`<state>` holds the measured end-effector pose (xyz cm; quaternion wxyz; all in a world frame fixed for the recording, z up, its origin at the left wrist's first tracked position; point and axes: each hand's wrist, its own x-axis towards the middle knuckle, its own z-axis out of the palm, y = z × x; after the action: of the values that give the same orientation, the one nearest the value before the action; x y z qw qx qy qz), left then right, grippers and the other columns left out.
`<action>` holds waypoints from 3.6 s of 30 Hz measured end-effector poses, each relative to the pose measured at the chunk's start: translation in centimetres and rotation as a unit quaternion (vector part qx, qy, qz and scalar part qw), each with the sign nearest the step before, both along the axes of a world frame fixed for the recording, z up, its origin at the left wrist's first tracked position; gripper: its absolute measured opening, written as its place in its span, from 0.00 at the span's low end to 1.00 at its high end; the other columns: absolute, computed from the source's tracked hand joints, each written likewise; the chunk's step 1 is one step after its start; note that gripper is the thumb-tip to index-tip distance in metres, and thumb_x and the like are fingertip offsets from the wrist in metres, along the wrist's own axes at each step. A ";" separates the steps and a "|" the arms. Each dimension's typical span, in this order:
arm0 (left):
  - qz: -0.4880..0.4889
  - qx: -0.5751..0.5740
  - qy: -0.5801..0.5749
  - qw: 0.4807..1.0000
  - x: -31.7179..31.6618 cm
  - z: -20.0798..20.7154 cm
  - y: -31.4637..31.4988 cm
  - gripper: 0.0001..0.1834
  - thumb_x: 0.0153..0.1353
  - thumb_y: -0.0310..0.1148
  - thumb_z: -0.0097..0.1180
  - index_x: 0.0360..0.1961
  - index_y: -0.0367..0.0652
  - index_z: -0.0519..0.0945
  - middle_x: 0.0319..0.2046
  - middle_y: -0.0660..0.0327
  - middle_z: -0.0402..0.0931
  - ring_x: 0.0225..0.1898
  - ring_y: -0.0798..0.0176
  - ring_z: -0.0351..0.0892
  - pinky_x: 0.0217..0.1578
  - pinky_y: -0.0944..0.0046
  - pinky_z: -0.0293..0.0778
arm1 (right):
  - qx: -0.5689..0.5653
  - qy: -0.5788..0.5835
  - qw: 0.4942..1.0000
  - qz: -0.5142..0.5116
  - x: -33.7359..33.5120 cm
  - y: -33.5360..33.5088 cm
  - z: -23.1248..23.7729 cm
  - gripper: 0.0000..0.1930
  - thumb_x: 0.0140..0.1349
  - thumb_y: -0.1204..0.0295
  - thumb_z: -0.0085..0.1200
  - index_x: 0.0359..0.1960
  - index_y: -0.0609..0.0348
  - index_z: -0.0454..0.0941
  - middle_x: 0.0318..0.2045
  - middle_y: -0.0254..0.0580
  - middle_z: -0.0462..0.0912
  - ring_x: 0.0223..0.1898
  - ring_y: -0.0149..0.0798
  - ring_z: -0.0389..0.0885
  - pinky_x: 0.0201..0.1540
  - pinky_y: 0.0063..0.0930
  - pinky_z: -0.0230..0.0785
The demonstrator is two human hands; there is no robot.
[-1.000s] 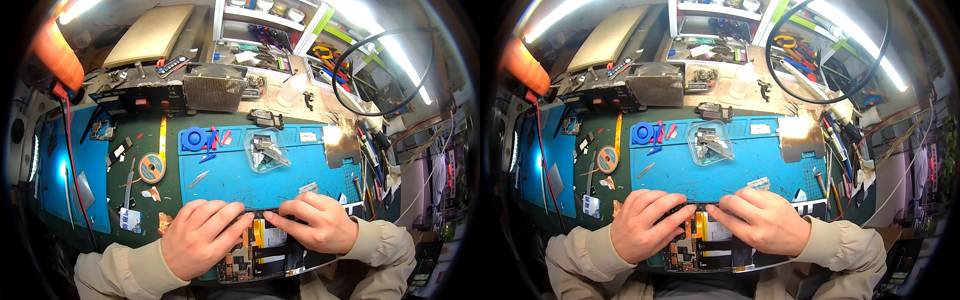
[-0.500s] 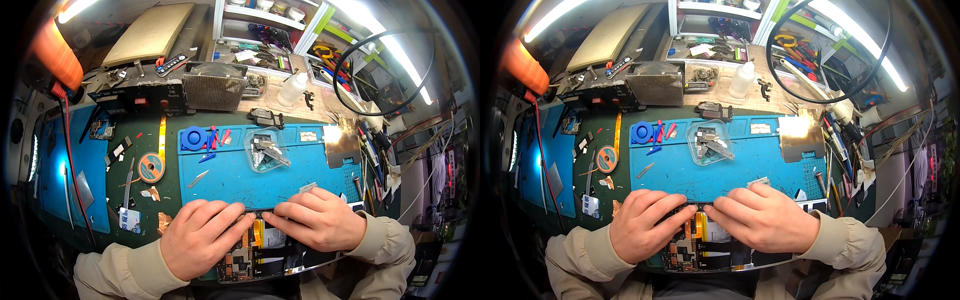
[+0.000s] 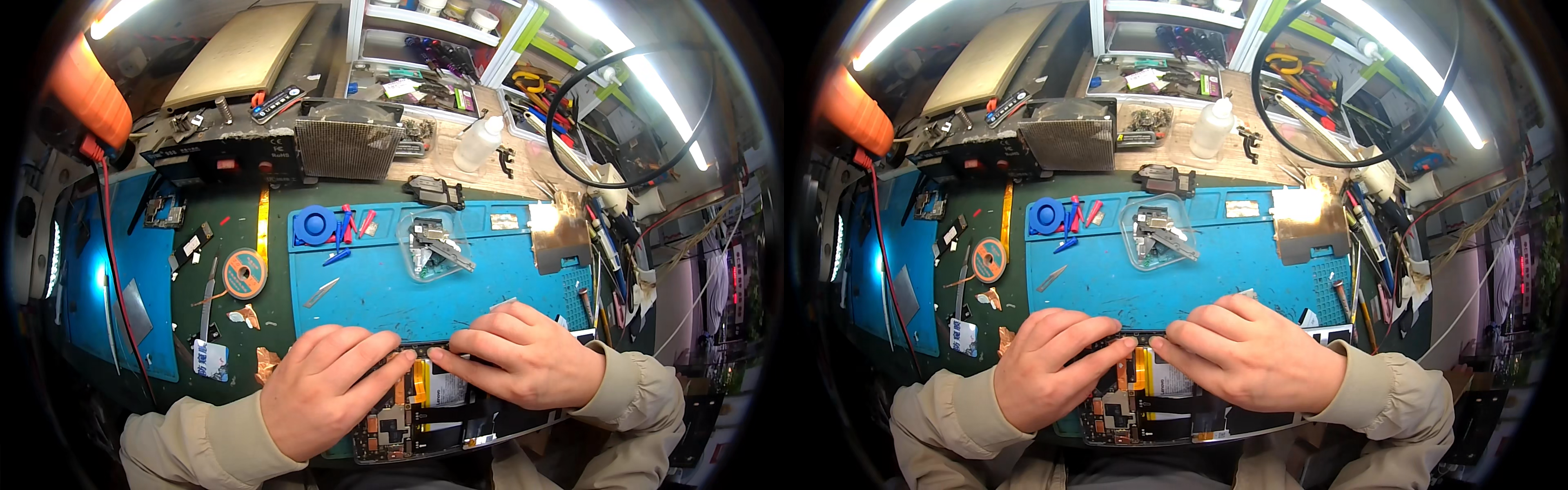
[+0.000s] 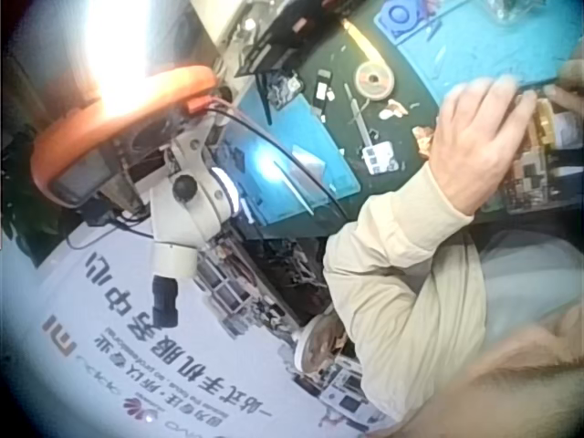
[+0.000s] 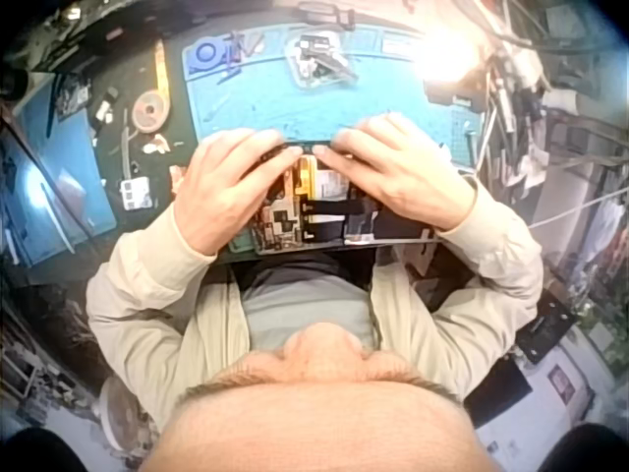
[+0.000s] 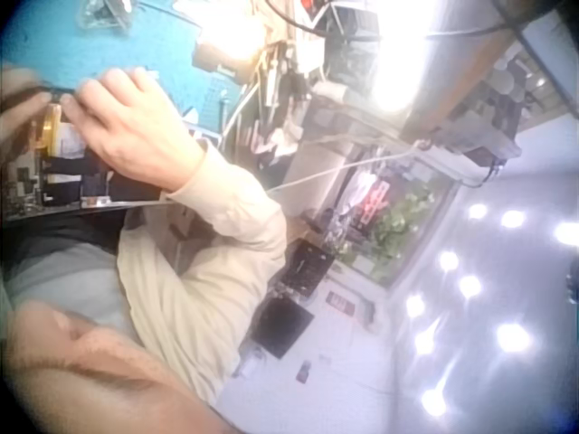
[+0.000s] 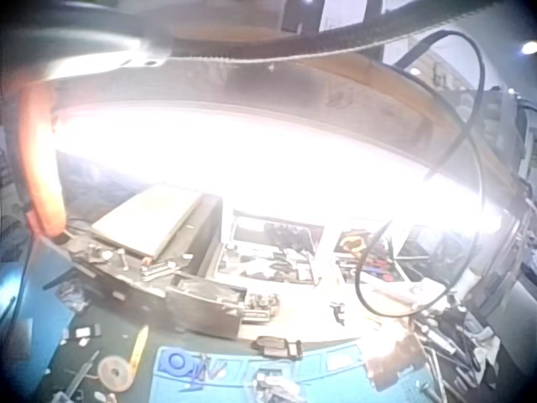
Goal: The person uses a soldering iron to work on a small circuit board component. They then reassemble a tablet device by connecting internal ribbon cables and placing the screen assembly back onto the main chassis. Finally, the person connects a charging cable to the device to test its functionality.
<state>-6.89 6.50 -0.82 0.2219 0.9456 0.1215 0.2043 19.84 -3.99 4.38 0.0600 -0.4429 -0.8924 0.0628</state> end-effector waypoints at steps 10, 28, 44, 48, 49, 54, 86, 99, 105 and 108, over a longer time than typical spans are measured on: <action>-0.004 0.034 0.003 0.999 -0.2 0.1 0.0 0.26 0.53 0.26 0.70 0.56 0.43 0.86 0.56 0.60 0.81 0.54 0.55 0.80 0.57 0.51 0.78 | 0.031 0.000 1.000 -0.001 -0.1 -0.2 -0.5 0.20 0.64 0.69 0.59 0.56 0.61 0.85 0.45 0.35 0.79 0.49 0.35 0.80 0.51 0.32 0.73; 0.039 -0.079 -0.048 0.995 1.6 -0.1 1.4 0.13 0.61 0.27 0.70 0.47 0.44 0.89 0.41 0.61 0.84 0.43 0.53 0.80 0.49 0.56 0.72 | 0.116 0.052 0.962 -0.242 -0.7 -10.2 5.6 0.25 0.52 0.84 0.60 0.55 0.57 0.87 0.46 0.41 0.83 0.44 0.45 0.83 0.46 0.38 0.76; 0.042 -0.113 -0.013 0.993 2.2 0.1 1.5 0.15 0.61 0.31 0.70 0.49 0.42 0.89 0.42 0.59 0.85 0.43 0.56 0.81 0.49 0.55 0.75 | -0.080 0.200 0.927 -0.308 -10.2 -25.4 -14.4 0.27 0.59 0.79 0.61 0.62 0.50 0.83 0.43 0.39 0.86 0.39 0.45 0.87 0.41 0.36 0.82; 0.011 -0.015 -0.071 0.997 -0.4 1.1 -1.3 0.18 0.64 0.29 0.67 0.55 0.41 0.86 0.52 0.54 0.86 0.55 0.49 0.83 0.58 0.51 0.75 | -0.052 0.195 0.909 -0.365 -9.5 -26.2 -18.1 0.23 0.62 0.77 0.61 0.61 0.52 0.83 0.41 0.43 0.85 0.40 0.49 0.86 0.42 0.40 0.81; -0.014 0.007 -0.033 0.999 -1.6 1.5 -2.5 0.20 0.67 0.30 0.65 0.60 0.41 0.84 0.58 0.53 0.83 0.61 0.46 0.80 0.65 0.46 0.71 | -0.035 0.214 0.898 -0.383 -9.4 -26.7 -19.7 0.22 0.63 0.77 0.61 0.60 0.53 0.83 0.40 0.45 0.84 0.40 0.51 0.85 0.43 0.43 0.80; -0.043 0.117 0.083 0.989 -5.0 1.2 -6.2 0.46 0.61 0.62 0.64 0.73 0.41 0.73 0.73 0.51 0.69 0.75 0.43 0.66 0.75 0.40 0.59 | 0.009 0.224 0.870 -0.438 -9.2 -27.9 -25.7 0.20 0.60 0.77 0.61 0.55 0.53 0.86 0.40 0.45 0.85 0.41 0.53 0.83 0.46 0.45 0.79; 0.016 0.196 0.032 0.980 -5.3 -0.4 -7.4 0.39 0.54 0.55 0.75 0.63 0.42 0.84 0.66 0.57 0.78 0.68 0.49 0.72 0.69 0.46 0.70 | 0.124 0.197 0.720 -0.654 -4.7 -23.8 -33.6 0.14 0.57 0.74 0.59 0.46 0.57 0.85 0.46 0.50 0.85 0.49 0.58 0.83 0.50 0.52 0.80; -0.023 0.208 0.051 0.976 -5.0 0.0 -7.7 0.32 0.64 0.51 0.69 0.64 0.44 0.83 0.69 0.58 0.76 0.68 0.52 0.75 0.70 0.46 0.69 | 0.134 0.236 0.722 -0.636 -5.2 -24.4 -31.5 0.14 0.58 0.78 0.58 0.47 0.55 0.85 0.43 0.46 0.83 0.45 0.56 0.83 0.49 0.47 0.78; -0.003 0.195 0.043 0.980 -5.1 0.0 -7.9 0.33 0.63 0.50 0.70 0.66 0.44 0.82 0.62 0.59 0.79 0.66 0.54 0.76 0.71 0.47 0.69 | 0.147 0.261 0.713 -0.634 -5.2 -24.9 -32.0 0.14 0.59 0.78 0.57 0.46 0.58 0.85 0.38 0.48 0.80 0.41 0.55 0.81 0.44 0.45 0.76; -0.007 0.221 0.041 0.974 -5.2 -0.5 -7.9 0.32 0.64 0.52 0.69 0.63 0.43 0.83 0.64 0.58 0.78 0.65 0.52 0.77 0.69 0.45 0.72 | 0.159 0.264 0.714 -0.629 -5.2 -25.1 -31.9 0.13 0.59 0.79 0.57 0.46 0.60 0.85 0.37 0.48 0.79 0.39 0.55 0.81 0.42 0.44 0.76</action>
<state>-12.10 -1.40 -1.29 0.0042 0.9797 0.0758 0.1858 14.61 -29.05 -27.51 0.3885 -0.8512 -0.3525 -0.0178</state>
